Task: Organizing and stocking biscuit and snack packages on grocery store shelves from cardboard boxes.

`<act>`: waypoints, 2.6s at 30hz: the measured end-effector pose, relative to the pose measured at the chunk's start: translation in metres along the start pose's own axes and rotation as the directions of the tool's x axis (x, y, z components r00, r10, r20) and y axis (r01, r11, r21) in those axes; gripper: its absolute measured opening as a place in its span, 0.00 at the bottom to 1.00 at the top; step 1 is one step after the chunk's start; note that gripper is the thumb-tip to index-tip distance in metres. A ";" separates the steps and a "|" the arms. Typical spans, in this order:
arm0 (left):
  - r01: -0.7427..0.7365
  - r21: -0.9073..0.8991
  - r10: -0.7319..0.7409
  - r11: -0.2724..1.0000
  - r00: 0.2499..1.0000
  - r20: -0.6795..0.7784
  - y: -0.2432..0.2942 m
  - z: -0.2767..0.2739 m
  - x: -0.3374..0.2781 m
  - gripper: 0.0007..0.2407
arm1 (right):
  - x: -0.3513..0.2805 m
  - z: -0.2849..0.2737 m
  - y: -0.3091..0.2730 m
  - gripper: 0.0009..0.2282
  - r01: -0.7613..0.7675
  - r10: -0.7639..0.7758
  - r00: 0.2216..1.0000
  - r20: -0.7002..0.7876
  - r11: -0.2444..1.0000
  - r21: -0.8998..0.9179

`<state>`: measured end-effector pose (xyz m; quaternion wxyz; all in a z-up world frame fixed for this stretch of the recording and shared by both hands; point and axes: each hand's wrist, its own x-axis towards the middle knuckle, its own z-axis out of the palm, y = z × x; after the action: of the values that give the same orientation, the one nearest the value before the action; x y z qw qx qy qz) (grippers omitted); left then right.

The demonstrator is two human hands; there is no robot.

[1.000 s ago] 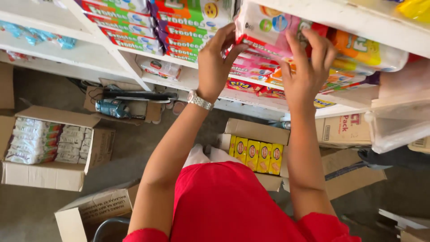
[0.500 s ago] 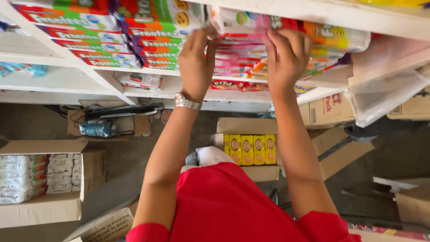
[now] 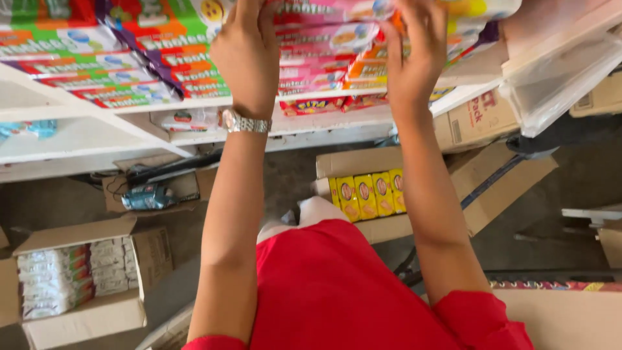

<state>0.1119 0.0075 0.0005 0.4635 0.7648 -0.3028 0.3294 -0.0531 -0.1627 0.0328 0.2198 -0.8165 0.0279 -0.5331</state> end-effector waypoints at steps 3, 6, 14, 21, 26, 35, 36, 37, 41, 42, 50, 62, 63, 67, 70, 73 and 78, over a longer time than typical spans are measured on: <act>0.012 -0.036 -0.009 0.999 0.998 0.066 0.013 -0.020 -0.004 0.05 | -0.007 0.008 0.030 0.14 0.051 -0.056 0.998 -0.024 0.984 -0.168; -0.065 -0.149 0.074 0.987 0.996 0.056 0.023 -0.040 -0.001 0.11 | 0.012 -0.004 0.009 0.10 0.162 -0.135 0.986 0.100 0.924 -0.346; -0.133 -0.102 0.139 0.986 0.989 0.058 -0.010 0.003 -0.022 0.20 | 0.002 -0.008 0.023 0.03 0.210 -0.156 0.974 0.167 0.900 -0.383; -0.091 -0.275 0.107 0.957 0.993 0.046 0.000 -0.030 -0.032 0.25 | -0.002 0.001 -0.002 0.17 0.262 -0.240 0.965 0.107 0.843 -0.469; -0.029 -0.294 0.052 0.955 0.996 0.072 -0.008 -0.002 -0.038 0.24 | -0.013 -0.001 0.042 0.11 0.295 -0.265 0.955 0.133 0.817 -0.496; 0.052 -0.392 -0.025 0.918 0.997 0.073 0.005 -0.022 -0.014 0.15 | 0.020 0.000 0.027 0.07 0.323 -0.312 0.939 0.147 0.944 -0.060; 0.011 -0.377 0.004 0.926 0.999 0.039 0.003 -0.020 -0.015 0.11 | 0.019 0.001 0.026 0.08 0.296 -0.291 0.945 0.152 0.955 -0.012; 0.018 -0.376 -0.003 0.926 0.999 0.041 0.001 -0.020 -0.020 0.11 | 0.015 0.002 0.022 0.08 0.295 -0.290 0.944 0.159 0.956 -0.009; 0.051 -0.400 -0.049 0.915 0.999 0.016 -0.003 -0.006 -0.020 0.06 | 0.021 0.001 0.020 0.09 0.265 -0.265 0.953 0.147 0.964 0.018; 0.093 -0.423 -0.088 0.901 0.996 0.031 -0.005 -0.003 -0.024 0.06 | 0.020 -0.002 0.020 0.09 0.218 -0.221 0.961 0.168 0.975 0.035; 0.123 -0.543 -0.098 0.830 0.992 0.074 0.001 -0.023 -0.032 0.10 | -0.013 -0.008 0.036 0.08 0.000 0.000 1.000 -0.001 0.988 -0.156; 0.040 -0.364 -0.026 0.930 0.999 0.043 -0.004 -0.001 -0.028 0.08 | -0.059 0.049 0.066 0.03 -0.345 0.349 0.933 -0.082 0.936 0.065; 0.009 -0.347 0.001 0.938 1.000 0.028 -0.005 -0.001 -0.028 0.07 | -0.061 0.057 0.067 0.05 -0.400 0.407 0.906 -0.112 0.913 0.084; 0.027 -0.295 -0.018 0.955 0.999 0.036 -0.001 -0.013 -0.028 0.08 | -0.056 0.036 0.074 0.01 -0.407 0.416 0.909 0.022 0.878 0.252; 0.121 -0.321 -0.106 0.939 0.992 0.063 0.007 -0.023 -0.028 0.09 | -0.045 0.023 0.051 0.05 -0.344 0.356 0.933 -0.051 0.924 0.167; 0.181 -0.429 -0.173 0.885 0.983 0.057 0.007 -0.017 -0.037 0.12 | -0.031 0.021 0.032 0.06 -0.435 0.450 0.892 -0.033 0.876 0.210; 0.189 -0.455 -0.217 0.870 0.976 -0.009 -0.002 0.023 -0.045 0.10 | -0.021 0.022 0.043 0.10 -0.475 0.474 0.877 0.070 0.841 0.259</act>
<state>0.0918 -0.0054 -0.0444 0.6691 0.6537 -0.2751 0.2221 -0.0349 -0.1888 -0.0093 0.4533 -0.7477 0.1564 -0.4594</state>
